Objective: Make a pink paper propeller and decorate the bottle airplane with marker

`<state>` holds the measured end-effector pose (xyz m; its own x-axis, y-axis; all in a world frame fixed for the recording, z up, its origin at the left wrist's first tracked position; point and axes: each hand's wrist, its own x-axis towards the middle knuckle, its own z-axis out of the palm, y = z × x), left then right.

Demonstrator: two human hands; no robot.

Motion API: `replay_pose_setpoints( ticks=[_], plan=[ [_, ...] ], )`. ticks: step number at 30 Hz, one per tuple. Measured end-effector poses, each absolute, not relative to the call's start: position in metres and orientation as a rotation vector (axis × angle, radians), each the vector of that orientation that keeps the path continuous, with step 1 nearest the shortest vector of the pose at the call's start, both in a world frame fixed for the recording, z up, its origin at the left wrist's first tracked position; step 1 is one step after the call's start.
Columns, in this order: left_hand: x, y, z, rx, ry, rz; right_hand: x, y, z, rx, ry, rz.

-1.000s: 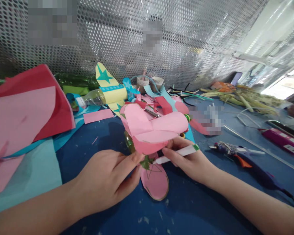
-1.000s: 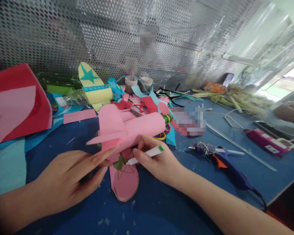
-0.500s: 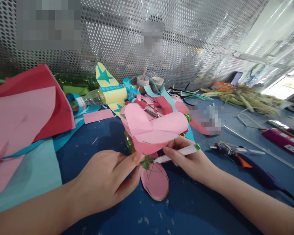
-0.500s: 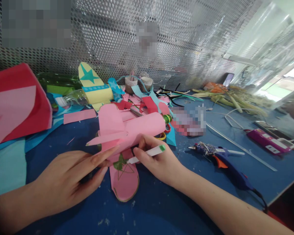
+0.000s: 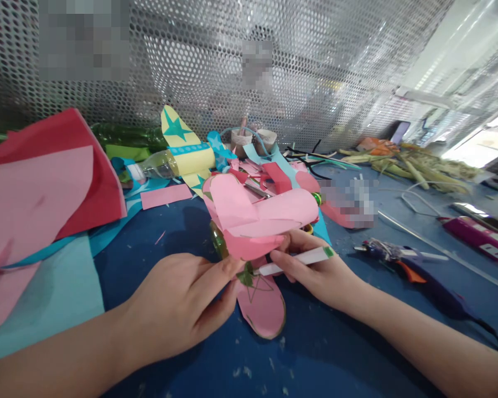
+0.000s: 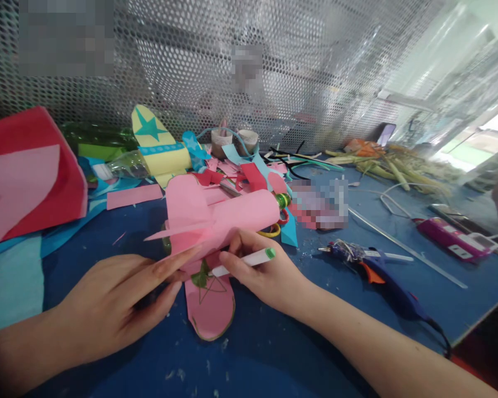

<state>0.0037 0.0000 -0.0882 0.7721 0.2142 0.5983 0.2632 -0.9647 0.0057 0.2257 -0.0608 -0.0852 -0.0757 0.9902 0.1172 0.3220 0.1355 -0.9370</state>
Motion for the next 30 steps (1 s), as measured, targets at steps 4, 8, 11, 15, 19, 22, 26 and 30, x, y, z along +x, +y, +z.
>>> replay_pose_setpoints(
  ticks=[4,8,11,15,19,22,26,30],
  plan=[
    [0.0048,0.0016,-0.0884,-2.861,-0.352,-1.009,0.2257,-0.0613,-0.0866,-1.334,-1.551,0.963],
    [0.0061,0.0031,-0.09,-2.816,-0.321,-1.061,0.2253,-0.0605,-0.0853,-1.325,-1.568,0.963],
    [0.0056,0.0025,-0.0901,-2.812,-0.32,-1.043,0.225,-0.0601,-0.084,-1.311,-1.567,0.963],
    [0.0041,0.0016,-0.0897,-2.811,-0.323,-1.034,0.2249,-0.0611,-0.0835,-1.308,-1.56,0.979],
    [0.0052,0.0024,-0.0895,-2.802,-0.316,-1.06,0.2246,-0.0613,-0.0832,-1.314,-1.552,1.003],
    [0.0062,0.0027,-0.089,-2.797,-0.323,-1.044,0.2244,-0.0609,-0.0828,-1.319,-1.546,1.012],
    [0.0061,0.0021,-0.0885,-2.802,-0.321,-1.027,0.2244,-0.0617,-0.0824,-1.299,-1.529,1.067],
    [0.0061,0.0022,-0.0892,-2.808,-0.31,-1.036,0.2239,-0.0622,-0.082,-1.306,-1.509,1.079]
  ],
)
